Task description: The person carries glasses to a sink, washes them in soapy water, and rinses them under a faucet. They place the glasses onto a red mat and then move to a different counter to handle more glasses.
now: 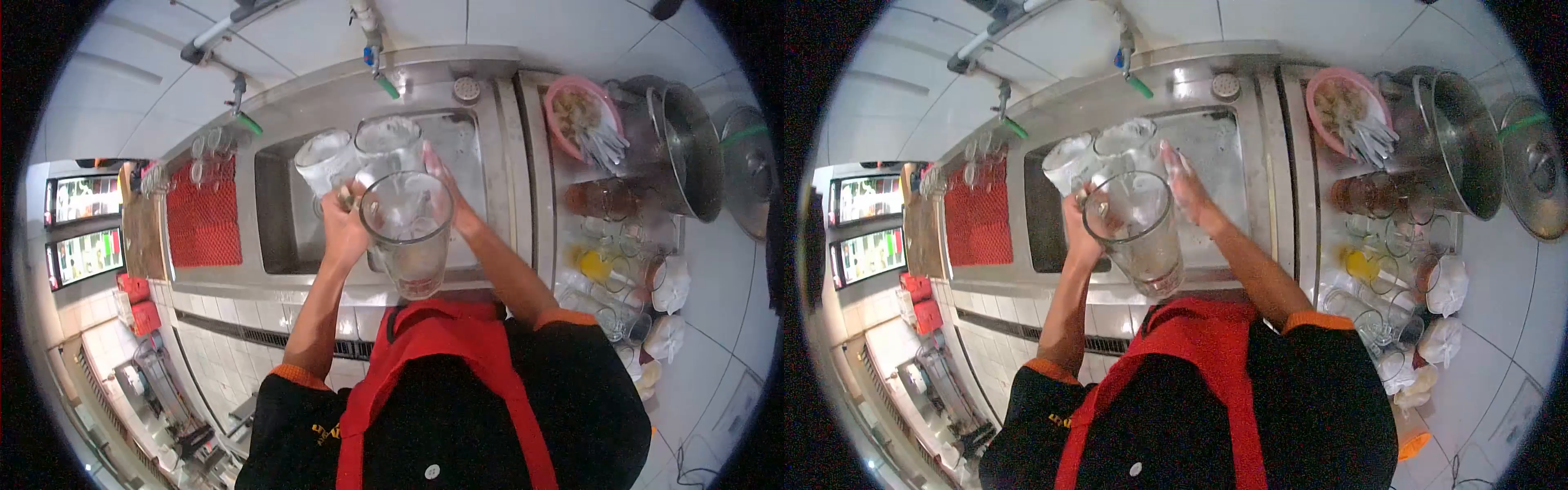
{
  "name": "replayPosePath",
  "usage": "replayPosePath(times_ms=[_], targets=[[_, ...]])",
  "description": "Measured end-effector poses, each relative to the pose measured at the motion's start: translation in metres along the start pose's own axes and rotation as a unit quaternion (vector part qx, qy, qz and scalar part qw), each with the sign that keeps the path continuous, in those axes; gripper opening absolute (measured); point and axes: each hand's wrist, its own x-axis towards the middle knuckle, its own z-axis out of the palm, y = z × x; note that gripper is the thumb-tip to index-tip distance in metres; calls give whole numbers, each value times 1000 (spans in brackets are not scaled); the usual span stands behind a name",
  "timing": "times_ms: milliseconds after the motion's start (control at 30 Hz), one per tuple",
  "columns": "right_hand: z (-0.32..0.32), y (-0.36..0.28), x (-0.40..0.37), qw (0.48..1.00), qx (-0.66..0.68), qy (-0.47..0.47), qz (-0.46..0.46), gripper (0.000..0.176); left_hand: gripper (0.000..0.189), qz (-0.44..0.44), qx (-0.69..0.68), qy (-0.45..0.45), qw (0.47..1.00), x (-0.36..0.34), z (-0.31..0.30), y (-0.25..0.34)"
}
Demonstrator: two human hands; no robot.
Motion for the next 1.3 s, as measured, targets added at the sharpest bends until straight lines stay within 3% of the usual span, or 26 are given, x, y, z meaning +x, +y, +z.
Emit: replayPosePath(times_ms=[33, 67, 100, 133, 167, 200, 233, 267, 300, 333, 400, 500, 600, 667, 700, 733, 767, 800, 867, 900, 967, 1067, 1133, 1167, 1200, 1300], targets=[[-5, -7, 18, 982, 156, -11, 111, 66, 27, -71, -114, 21, 991, 1, 4, 1], [-11, -11, 39, 926, 305, -25, 220, 65, 27, -66, -116, 20, 991, 2, 1, 1], [-21, -15, 50, 927, 304, -29, 219, 65, 28, -53, -137, -18, 989, 2, -5, 0], [-34, -18, 57, 912, 319, -115, 230, 62, 28, -42, -158, -54, 985, 2, -10, -2], [-39, -25, 64, 889, 335, -201, 240, 59, 27, -27, -157, -43, 986, 0, -9, -5], [-41, -31, 74, 887, 337, -204, 243, 59, 27, -30, -155, -39, 987, -1, -14, -6], [-41, -53, 84, 906, 133, -322, 239, 53, 28, -29, -125, -67, 990, -1, -19, -6], [-40, -81, 90, 876, -79, -422, 222, 47, 28, -28, -96, -95, 990, -2, -22, -4], [-24, -124, 84, 885, -224, -407, 26, 36, 31, -1, -97, -87, 991, -5, -20, 4], [-15, -135, 79, 885, -223, -407, 28, 36, 31, -2, -97, -88, 991, -4, -23, 4], [-2, -149, 72, 768, -391, -478, -171, 39, 32, -39, -93, -182, 978, 1, -28, 3], [6, -147, 64, 716, -501, -445, -195, 43, 31, -4, -92, -138, 986, -3, -25, -4], [-5, -139, 63, 667, -602, -410, -160, 40, 26, -29, -54, -173, 983, 1, -23, 0], [-19, -99, 57, 769, -546, -299, -147, 31, 27, 6, -33, -152, 988, 2, -20, -11], [-23, -81, 54, 769, -547, -298, -147, 31, 26, 35, 29, -152, 987, 3, -20, -14], [-23, -74, 50, 771, -554, -309, -56, 31, 26, 65, 91, -152, 982, 3, -20, -15], [-27, -69, 46, 768, -557, -315, 36, 46, 23, 70, 90, -146, 983, 1, -17, -11], [-35, -65, 43, 769, -561, -305, 42, 46, 23, 75, 87, -155, 981, 0, -16, -13], [-47, -81, 32, 815, -450, -291, 221, 60, 21, 56, 193, -137, 970, -4, -9, -21], [-68, -59, 29, 853, -343, -261, 295, 64, 25, 81, 168, -118, 975, -6, -4, -20], [-95, -81, 26, 878, -289, -99, 370, 58, 26, 91, 126, -121, 980, -2, 2, -36], [-166, -99, 32, 927, -259, 139, 234, 37, 28, 58, 58, -106, 991, 3, 6, -60], [-235, -90, 40, 875, -372, 230, 208, 45, 32, 17, -15, -85, 996, 7, 11, -59], [-297, -56, 55, 768, -594, 210, 119, 40, 32, 17, -15, -87, 996, 9, 12, -60], [-338, -28, 66, 608, -774, 175, 22, 34, 31, 15, -20, -89, 996, 11, 14, -61], [-300, -57, 63, 621, -745, 230, 76, 27, 30, 29, -8, -80, 996, 19, 20, -60]])
